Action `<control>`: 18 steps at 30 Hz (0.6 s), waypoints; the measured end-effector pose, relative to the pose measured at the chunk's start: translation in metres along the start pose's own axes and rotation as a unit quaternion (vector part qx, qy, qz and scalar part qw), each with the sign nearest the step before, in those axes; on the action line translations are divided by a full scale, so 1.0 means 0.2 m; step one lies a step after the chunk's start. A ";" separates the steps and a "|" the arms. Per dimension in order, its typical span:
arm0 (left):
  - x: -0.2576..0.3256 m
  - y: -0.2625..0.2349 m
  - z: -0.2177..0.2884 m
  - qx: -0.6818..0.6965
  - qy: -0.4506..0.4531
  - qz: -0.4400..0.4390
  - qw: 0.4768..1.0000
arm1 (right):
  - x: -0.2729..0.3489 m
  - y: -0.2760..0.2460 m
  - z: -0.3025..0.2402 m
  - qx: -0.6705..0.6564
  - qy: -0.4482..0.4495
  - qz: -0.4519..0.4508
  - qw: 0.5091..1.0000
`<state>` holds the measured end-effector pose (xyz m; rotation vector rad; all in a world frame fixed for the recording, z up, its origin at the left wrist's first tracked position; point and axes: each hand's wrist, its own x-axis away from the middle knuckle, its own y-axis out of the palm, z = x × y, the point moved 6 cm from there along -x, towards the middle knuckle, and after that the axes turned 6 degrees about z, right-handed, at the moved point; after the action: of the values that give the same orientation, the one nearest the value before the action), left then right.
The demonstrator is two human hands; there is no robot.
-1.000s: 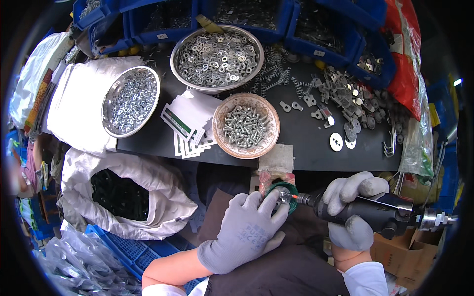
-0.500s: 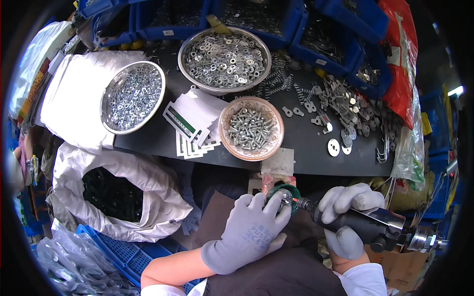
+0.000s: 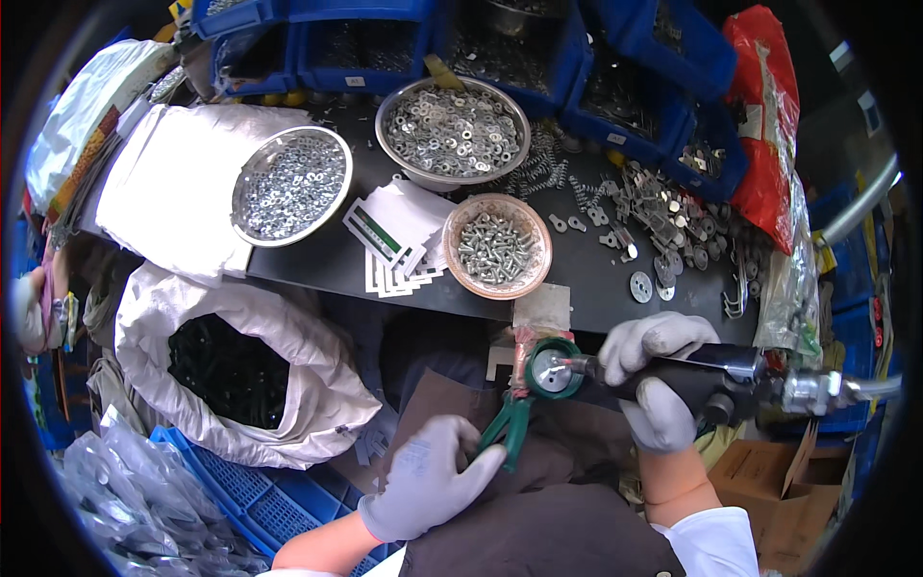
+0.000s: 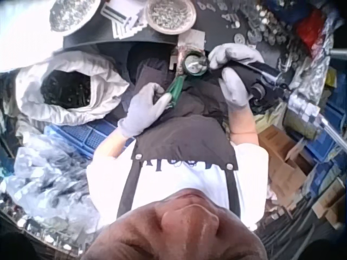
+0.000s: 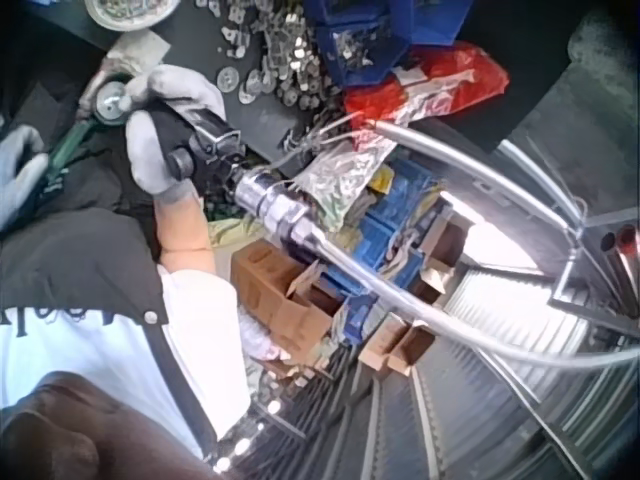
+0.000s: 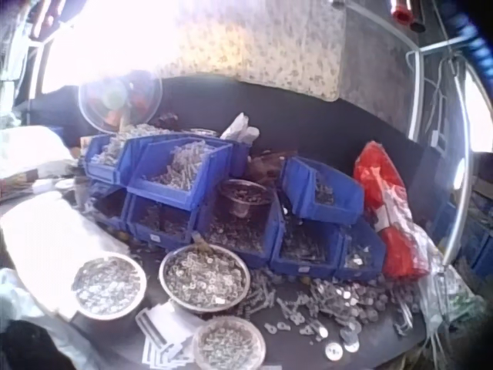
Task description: The person assembles small metal and plastic components, including metal washers, screws, plastic tubes, metal plates, and green plastic caps, using a pneumatic screwdriver and a manual clamping jig.
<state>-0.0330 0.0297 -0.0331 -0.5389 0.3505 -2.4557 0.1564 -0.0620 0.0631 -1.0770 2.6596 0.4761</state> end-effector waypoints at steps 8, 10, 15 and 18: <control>0.19 0.13 -0.18 0.129 -0.171 -0.286 0.934 | -0.03 -0.06 0.06 -0.053 -0.007 0.096 0.994; 0.18 0.09 -0.16 0.161 -0.175 -0.247 0.939 | -0.03 -0.09 -0.01 -0.055 -0.045 0.084 0.994; 0.06 -0.11 0.01 0.045 -0.019 -0.082 0.995 | 0.00 -0.22 -0.19 -0.038 -0.143 0.111 0.983; -0.10 -0.20 0.21 0.014 0.223 0.071 0.972 | 0.05 -0.32 -0.19 -0.030 -0.151 0.182 0.971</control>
<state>-0.0189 0.0679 0.0126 0.0574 0.5136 -2.4197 0.1907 -0.1266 0.0816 -0.4737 2.5769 0.7273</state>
